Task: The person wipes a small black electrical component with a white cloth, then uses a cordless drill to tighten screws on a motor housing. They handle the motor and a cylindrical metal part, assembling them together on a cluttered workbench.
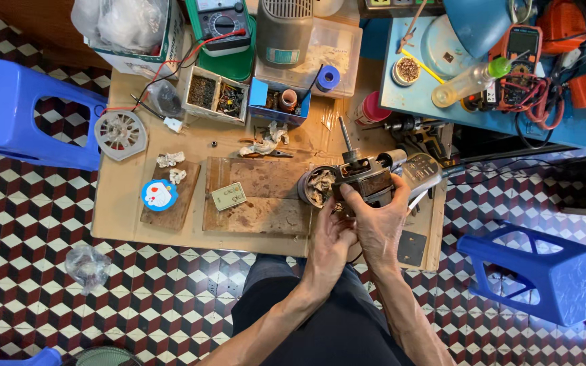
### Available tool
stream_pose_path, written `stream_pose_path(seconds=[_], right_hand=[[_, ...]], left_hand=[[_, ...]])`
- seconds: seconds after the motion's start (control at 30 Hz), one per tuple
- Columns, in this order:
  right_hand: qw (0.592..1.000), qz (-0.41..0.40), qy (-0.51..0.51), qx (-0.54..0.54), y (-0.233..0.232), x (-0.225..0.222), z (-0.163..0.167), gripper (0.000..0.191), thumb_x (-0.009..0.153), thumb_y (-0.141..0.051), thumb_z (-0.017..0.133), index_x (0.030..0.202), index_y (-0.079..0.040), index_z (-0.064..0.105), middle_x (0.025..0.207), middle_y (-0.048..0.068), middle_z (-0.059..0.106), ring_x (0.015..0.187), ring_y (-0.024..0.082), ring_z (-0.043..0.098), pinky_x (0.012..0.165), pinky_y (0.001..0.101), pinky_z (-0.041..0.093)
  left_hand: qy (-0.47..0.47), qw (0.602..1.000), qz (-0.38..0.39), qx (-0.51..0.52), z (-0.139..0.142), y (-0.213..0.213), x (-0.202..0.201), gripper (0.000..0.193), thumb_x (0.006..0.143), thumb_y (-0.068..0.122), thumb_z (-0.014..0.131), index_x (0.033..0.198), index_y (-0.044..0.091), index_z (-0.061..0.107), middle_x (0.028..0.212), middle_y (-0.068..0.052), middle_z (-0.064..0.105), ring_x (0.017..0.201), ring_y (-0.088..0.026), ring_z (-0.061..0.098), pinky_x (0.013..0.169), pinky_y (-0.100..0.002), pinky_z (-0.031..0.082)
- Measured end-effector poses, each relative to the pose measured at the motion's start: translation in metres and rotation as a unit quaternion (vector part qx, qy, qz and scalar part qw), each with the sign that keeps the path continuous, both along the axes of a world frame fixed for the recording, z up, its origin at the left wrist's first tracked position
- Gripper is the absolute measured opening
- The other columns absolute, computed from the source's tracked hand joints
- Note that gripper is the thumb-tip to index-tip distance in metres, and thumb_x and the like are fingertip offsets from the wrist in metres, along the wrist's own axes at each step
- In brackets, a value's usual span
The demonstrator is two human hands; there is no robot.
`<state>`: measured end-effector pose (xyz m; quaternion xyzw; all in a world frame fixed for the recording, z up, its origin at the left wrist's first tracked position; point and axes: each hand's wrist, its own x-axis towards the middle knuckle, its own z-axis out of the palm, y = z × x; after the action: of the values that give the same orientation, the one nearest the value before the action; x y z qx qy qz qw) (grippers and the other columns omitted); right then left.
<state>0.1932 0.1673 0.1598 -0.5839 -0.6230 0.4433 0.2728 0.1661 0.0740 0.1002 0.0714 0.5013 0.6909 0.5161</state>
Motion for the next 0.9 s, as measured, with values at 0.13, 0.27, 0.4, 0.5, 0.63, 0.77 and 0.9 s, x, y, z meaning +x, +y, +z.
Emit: stream_pose_path(seconds=[0.13, 0.27, 0.4, 0.5, 0.63, 0.77, 0.9], right_hand=[[0.994, 0.011, -0.098, 0.052, -0.008, -0.002, -0.005, 0.077, 0.076, -0.031, 0.093, 0.131, 0.002, 0.051, 0.115, 0.017, 0.062, 0.104, 0.024, 0.062, 0.089, 0.0352, 0.049], [1.0, 0.023, 0.016, 0.01, -0.019, -0.004, -0.025, 0.084, 0.07, -0.034, 0.088, 0.133, 0.001, 0.045, 0.116, 0.016, 0.059, 0.105, 0.026, 0.062, 0.089, 0.0379, 0.052], [0.989, 0.077, -0.024, 0.122, -0.034, -0.005, -0.047, 0.082, 0.073, -0.031, 0.091, 0.133, 0.004, 0.048, 0.123, 0.019, 0.056, 0.114, 0.031, 0.059, 0.098, 0.0402, 0.048], [0.989, 0.077, -0.016, 0.127, -0.045, -0.008, -0.06, 0.081, 0.071, -0.028, 0.09, 0.132, 0.004, 0.047, 0.121, 0.02, 0.054, 0.113, 0.032, 0.059, 0.097, 0.0407, 0.049], [0.987, 0.081, 0.004, 0.142, -0.054, -0.013, -0.073, 0.081, 0.072, -0.024, 0.09, 0.134, 0.004, 0.046, 0.122, 0.021, 0.053, 0.116, 0.036, 0.057, 0.1, 0.0429, 0.047], [0.983, 0.087, 0.012, 0.164, -0.06, -0.016, -0.079, 0.083, 0.076, -0.024, 0.089, 0.138, 0.003, 0.041, 0.125, 0.024, 0.051, 0.118, 0.039, 0.055, 0.101, 0.0459, 0.046], [0.984, 0.081, 0.02, 0.161, -0.061, -0.02, -0.08, 0.089, 0.074, -0.027, 0.092, 0.139, 0.002, 0.039, 0.125, 0.026, 0.049, 0.117, 0.042, 0.053, 0.099, 0.0482, 0.045]], left_hand=[[0.131, 0.99, 0.018, -0.056, -0.004, 0.002, 0.0, 0.069, 0.092, 0.011, 0.057, 0.155, 0.007, 0.028, 0.129, -0.013, 0.053, 0.112, -0.022, 0.063, 0.095, -0.036, 0.057], [0.09, 0.99, 0.045, -0.1, -0.014, -0.006, 0.001, 0.056, 0.099, 0.017, 0.044, 0.154, 0.009, 0.038, 0.129, -0.013, 0.061, 0.115, -0.024, 0.063, 0.098, -0.037, 0.052], [0.217, 0.962, 0.027, -0.166, -0.032, -0.03, -0.003, 0.052, 0.103, 0.024, 0.039, 0.151, 0.006, 0.044, 0.138, -0.013, 0.049, 0.128, -0.025, 0.05, 0.106, -0.04, 0.045], [0.021, 0.993, 0.109, -0.046, -0.042, -0.03, -0.003, 0.052, 0.101, 0.024, 0.035, 0.147, 0.003, 0.049, 0.143, -0.01, 0.05, 0.133, -0.023, 0.048, 0.11, -0.038, 0.04], [-0.182, 0.969, 0.158, 0.052, -0.034, -0.032, -0.016, 0.053, 0.103, 0.033, 0.039, 0.143, 0.0, 0.05, 0.142, -0.01, 0.056, 0.134, -0.022, 0.049, 0.114, -0.036, 0.037], [-0.162, 0.979, 0.098, -0.075, -0.015, -0.03, -0.036, 0.057, 0.095, 0.039, 0.055, 0.143, 0.008, 0.051, 0.135, -0.003, 0.061, 0.129, -0.017, 0.054, 0.11, -0.033, 0.04], [-0.079, 0.983, 0.079, -0.143, -0.009, -0.011, -0.047, 0.059, 0.084, 0.032, 0.073, 0.135, 0.009, 0.056, 0.125, -0.008, 0.066, 0.116, -0.02, 0.062, 0.1, -0.035, 0.049]])
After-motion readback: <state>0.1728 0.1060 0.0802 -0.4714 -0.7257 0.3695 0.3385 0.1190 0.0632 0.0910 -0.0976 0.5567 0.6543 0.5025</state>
